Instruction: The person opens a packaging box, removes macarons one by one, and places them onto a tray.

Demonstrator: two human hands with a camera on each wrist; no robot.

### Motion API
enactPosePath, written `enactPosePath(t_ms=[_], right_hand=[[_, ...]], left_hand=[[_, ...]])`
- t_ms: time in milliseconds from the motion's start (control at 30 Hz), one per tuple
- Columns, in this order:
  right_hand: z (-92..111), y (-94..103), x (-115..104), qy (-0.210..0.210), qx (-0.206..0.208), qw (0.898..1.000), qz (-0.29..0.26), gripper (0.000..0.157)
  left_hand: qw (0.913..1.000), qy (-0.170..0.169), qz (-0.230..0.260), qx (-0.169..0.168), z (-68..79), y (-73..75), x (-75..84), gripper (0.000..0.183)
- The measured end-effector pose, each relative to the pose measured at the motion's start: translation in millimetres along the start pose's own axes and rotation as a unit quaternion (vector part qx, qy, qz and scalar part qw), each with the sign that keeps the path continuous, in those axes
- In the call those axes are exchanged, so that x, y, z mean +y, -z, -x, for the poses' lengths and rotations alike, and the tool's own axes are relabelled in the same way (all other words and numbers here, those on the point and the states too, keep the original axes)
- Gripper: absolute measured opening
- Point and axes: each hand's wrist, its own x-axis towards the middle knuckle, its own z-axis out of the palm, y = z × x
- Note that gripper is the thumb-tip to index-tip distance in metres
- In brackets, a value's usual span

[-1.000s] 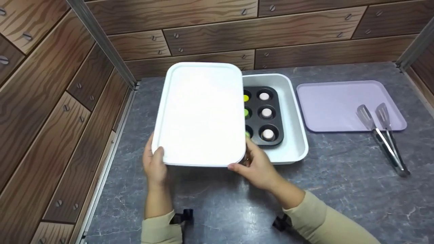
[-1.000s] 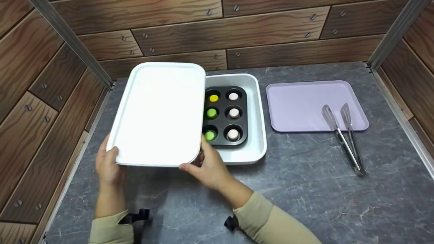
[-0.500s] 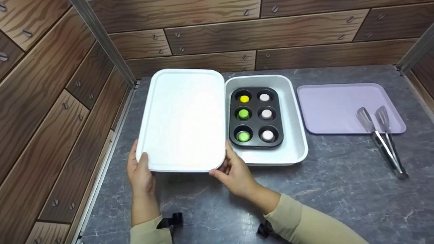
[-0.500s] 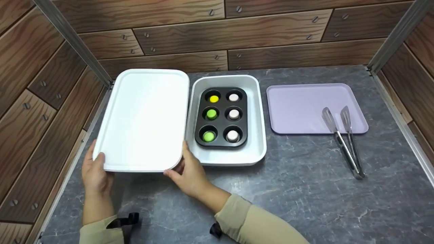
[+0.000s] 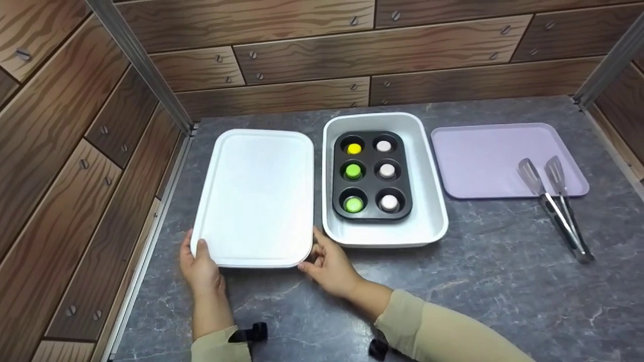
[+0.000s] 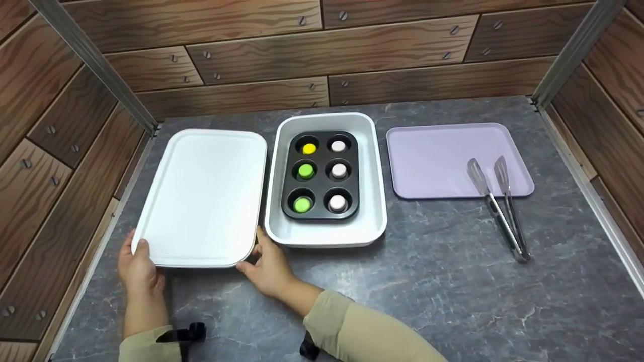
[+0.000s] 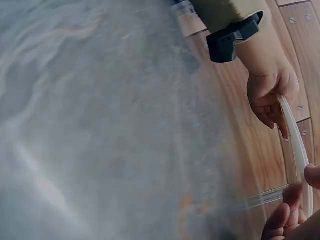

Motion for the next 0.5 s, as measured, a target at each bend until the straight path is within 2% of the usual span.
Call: enactPosePath(t_ms=[133, 300, 500], right_hand=[[-2, -0.7, 6, -0.016, -0.004, 1.000, 0.010, 0.091], [-7, 0.8, 8, -0.020, -0.001, 0.999, 0.034, 0.089], [-13, -2.5, 10, -0.029, 0.000, 0.997, 0.067, 0.090]], left_hand=[[0.9996, 0.021, -0.016, 0.014, -1.9, 0.8, -8.2, 0.050], [0.9985, 0.043, -0.031, 0.014, -5.7, -0.4, -13.8, 0.051], [0.9967, 0.066, -0.046, -0.007, -8.9, -1.7, -14.7, 0.062]])
